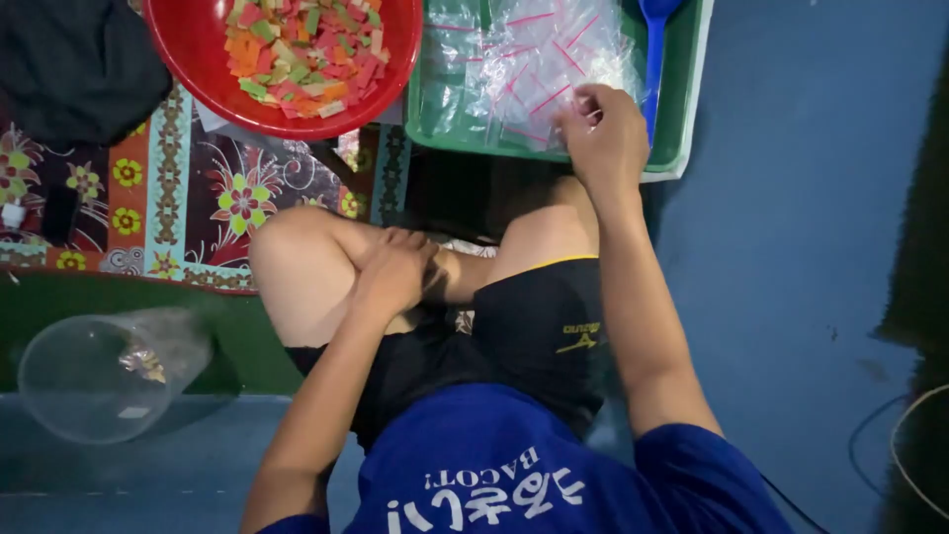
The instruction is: Manually portioning small snack pieces into individual plastic bags and tying them closed.
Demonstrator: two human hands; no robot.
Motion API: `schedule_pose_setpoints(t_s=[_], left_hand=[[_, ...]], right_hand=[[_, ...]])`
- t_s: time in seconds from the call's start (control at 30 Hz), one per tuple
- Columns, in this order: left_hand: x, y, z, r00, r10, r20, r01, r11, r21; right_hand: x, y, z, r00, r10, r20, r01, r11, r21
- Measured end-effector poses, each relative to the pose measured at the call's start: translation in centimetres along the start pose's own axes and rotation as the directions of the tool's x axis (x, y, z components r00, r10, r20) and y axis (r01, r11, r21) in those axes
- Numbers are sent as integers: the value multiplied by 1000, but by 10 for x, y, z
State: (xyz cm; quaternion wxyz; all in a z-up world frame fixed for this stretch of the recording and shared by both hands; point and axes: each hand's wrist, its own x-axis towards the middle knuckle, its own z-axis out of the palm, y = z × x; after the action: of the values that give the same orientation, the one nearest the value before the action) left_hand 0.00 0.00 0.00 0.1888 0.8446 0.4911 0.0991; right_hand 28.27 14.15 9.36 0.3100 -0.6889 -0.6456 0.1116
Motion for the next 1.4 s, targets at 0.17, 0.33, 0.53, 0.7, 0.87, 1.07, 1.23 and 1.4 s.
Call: schedule_pose_setpoints(t_s=[0.17, 0.33, 0.53, 0.7, 0.87, 1.07, 1.23, 1.4], left_hand=[[1, 6, 2, 999, -12, -44, 12, 1000, 10], [3, 11, 2, 999, -15, -43, 18, 998, 66], [5, 13, 6, 997, -79, -6, 79, 997, 12], [4, 14, -14, 994, -103, -31, 87, 942, -325], [-2, 35, -55, 951, -305, -43, 197, 708, -678], [-15, 69, -73, 962, -270, -34, 143, 607, -782], [-19, 66, -68, 977, -181, -114, 74, 786, -613], [-8, 74, -93, 942, -266, -206, 72, 758, -649]], right_hand=[[8, 0, -5, 987, 74, 142, -67, 996, -56], [11, 2, -3, 997, 11, 75, -9, 1000, -23], [8, 0, -13, 975, -207, -79, 221, 919, 327], [-15, 0, -31, 985, -174, -4, 108, 590, 800], [-74, -2, -34, 975, -166, 144, 12, 696, 718], [-153, -17, -1, 907, -279, 316, -14, 730, 683], [-158, -31, -2, 887, -313, 341, -12, 721, 692], [-131, -49, -7, 883, -454, 121, 314, 761, 568]])
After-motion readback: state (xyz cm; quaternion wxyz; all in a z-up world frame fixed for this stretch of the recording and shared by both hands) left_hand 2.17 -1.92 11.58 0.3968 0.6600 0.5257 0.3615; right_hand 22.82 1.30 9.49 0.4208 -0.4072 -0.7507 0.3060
